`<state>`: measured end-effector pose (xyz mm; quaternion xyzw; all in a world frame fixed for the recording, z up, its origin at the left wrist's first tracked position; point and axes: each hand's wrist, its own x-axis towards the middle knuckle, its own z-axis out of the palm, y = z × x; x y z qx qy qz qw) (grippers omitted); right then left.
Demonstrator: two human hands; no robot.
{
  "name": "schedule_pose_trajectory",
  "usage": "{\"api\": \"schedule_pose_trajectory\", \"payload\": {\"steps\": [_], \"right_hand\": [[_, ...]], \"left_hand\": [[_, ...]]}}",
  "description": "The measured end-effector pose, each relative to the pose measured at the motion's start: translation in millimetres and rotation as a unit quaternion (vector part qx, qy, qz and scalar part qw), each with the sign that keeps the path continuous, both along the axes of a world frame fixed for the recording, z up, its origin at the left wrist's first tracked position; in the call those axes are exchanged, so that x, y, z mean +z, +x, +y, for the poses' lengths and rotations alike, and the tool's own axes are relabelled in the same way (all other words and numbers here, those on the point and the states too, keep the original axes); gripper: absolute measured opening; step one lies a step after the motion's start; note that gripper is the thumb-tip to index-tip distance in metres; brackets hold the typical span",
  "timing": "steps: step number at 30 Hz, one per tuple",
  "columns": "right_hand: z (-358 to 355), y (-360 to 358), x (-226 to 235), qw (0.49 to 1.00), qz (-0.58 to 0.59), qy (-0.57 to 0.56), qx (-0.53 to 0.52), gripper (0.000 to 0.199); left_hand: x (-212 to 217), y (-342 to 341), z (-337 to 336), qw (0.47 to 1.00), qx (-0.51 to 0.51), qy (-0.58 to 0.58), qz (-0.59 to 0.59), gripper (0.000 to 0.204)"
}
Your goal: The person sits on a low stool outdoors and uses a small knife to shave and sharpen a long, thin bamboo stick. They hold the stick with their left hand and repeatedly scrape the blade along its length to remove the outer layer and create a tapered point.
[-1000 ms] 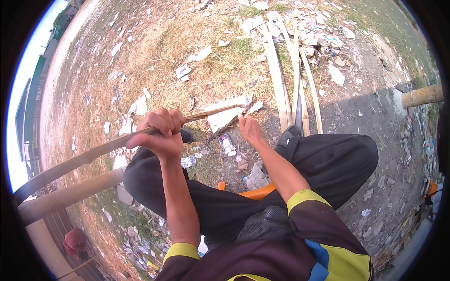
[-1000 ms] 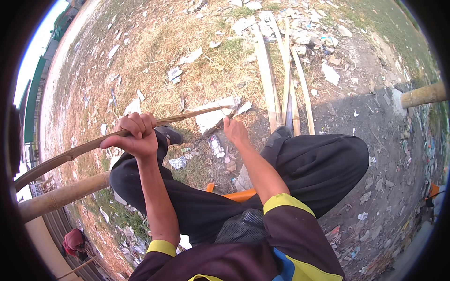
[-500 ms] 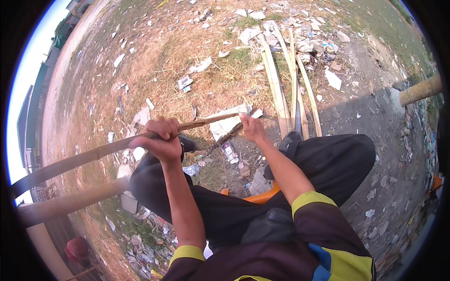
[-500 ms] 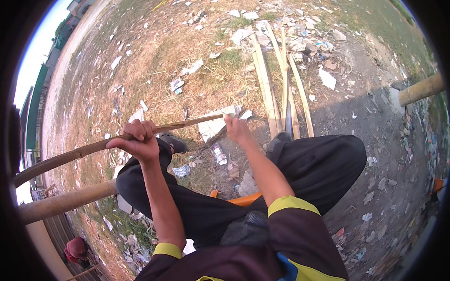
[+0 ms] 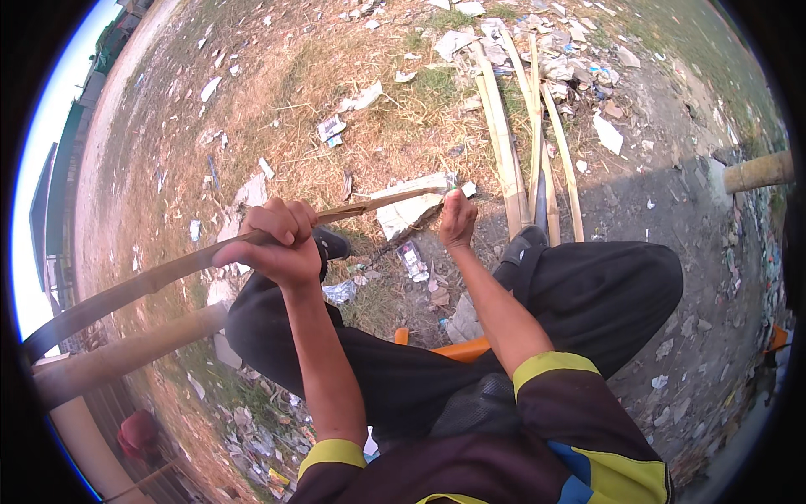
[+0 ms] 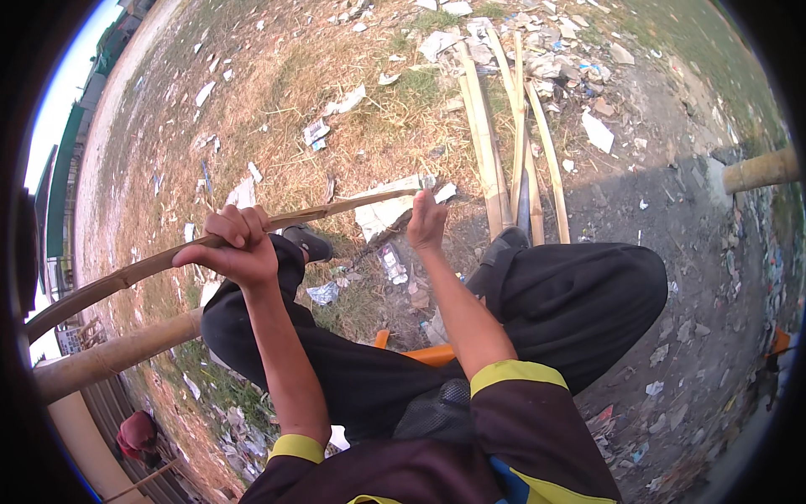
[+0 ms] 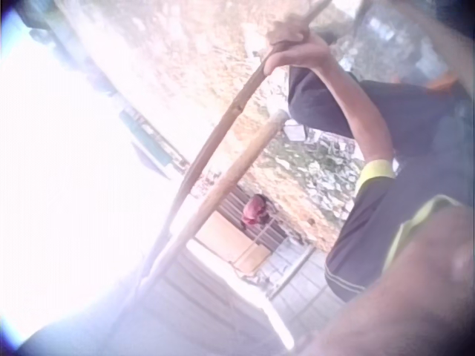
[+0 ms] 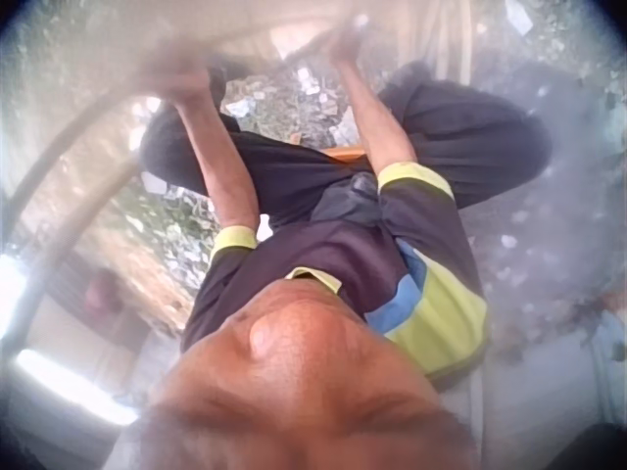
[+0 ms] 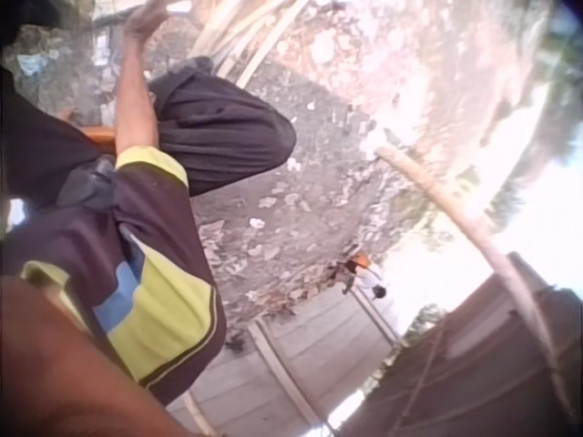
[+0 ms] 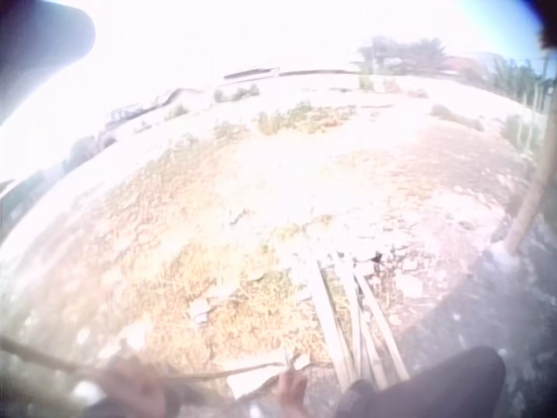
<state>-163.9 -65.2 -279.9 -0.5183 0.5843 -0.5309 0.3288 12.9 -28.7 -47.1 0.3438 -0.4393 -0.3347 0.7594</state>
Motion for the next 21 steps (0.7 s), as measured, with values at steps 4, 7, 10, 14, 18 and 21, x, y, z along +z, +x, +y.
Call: {"api": "schedule_pose_trajectory", "payload": {"steps": [4, 7, 10, 14, 18, 21], "right_hand": [[-4, -4, -8, 0.94, -0.104, 0.219, -0.238, 0.053], [-9, -14, -13, 0.928, 0.142, 0.118, -0.324, 0.034], [-19, -20, -1, 0.971, 0.06, 0.012, -0.23, 0.026], [-50, -35, 35, 0.906, -0.346, -0.015, -0.243, 0.05], [-49, -46, 40, 0.997, -0.063, -0.007, -0.049, 0.054], [-20, -24, 16, 0.971, 0.161, 0.102, 0.147, 0.06]], "left_hand": [[3, -1, 0, 1.0, -0.016, -0.006, 0.009, 0.073], [3, -2, 0, 1.0, -0.006, -0.009, 0.002, 0.073], [1, -3, 0, 1.0, 0.001, 0.005, 0.004, 0.073], [1, -3, -1, 1.0, 0.0, 0.004, 0.007, 0.074], [2, -6, -1, 1.0, -0.011, 0.003, -0.002, 0.075], [3, -9, -2, 0.999, -0.047, -0.012, 0.007, 0.077]]}}
